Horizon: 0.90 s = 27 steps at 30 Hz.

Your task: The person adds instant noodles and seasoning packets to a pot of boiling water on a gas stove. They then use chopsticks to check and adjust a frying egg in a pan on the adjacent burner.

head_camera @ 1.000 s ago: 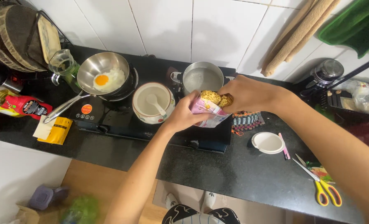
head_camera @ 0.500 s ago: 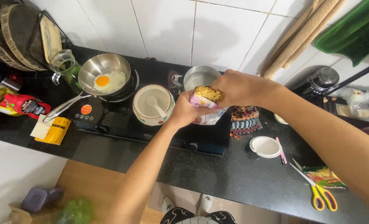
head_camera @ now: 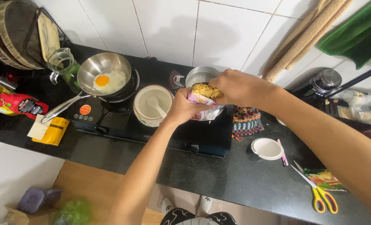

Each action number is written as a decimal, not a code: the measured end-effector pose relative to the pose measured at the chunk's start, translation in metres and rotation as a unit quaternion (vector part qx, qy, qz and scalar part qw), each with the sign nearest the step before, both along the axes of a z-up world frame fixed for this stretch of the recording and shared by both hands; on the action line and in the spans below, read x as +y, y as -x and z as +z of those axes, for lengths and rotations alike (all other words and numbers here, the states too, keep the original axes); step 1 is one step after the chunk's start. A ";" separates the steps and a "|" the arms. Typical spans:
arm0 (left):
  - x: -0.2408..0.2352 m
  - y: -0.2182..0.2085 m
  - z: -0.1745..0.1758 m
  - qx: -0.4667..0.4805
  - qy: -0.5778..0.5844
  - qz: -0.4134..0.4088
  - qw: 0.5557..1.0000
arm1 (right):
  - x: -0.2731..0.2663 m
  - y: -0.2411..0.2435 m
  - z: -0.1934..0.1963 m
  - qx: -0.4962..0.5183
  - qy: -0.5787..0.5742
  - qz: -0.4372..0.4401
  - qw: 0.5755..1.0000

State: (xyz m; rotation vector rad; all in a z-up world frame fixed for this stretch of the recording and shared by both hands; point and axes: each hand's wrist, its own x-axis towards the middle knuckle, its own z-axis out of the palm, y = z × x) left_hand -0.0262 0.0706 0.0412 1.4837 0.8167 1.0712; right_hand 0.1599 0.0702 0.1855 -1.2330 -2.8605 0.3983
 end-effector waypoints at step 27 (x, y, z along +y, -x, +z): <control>0.026 0.016 -0.015 -0.062 -0.008 0.040 0.997 | 0.028 0.024 -0.009 -0.012 -0.057 0.015 0.998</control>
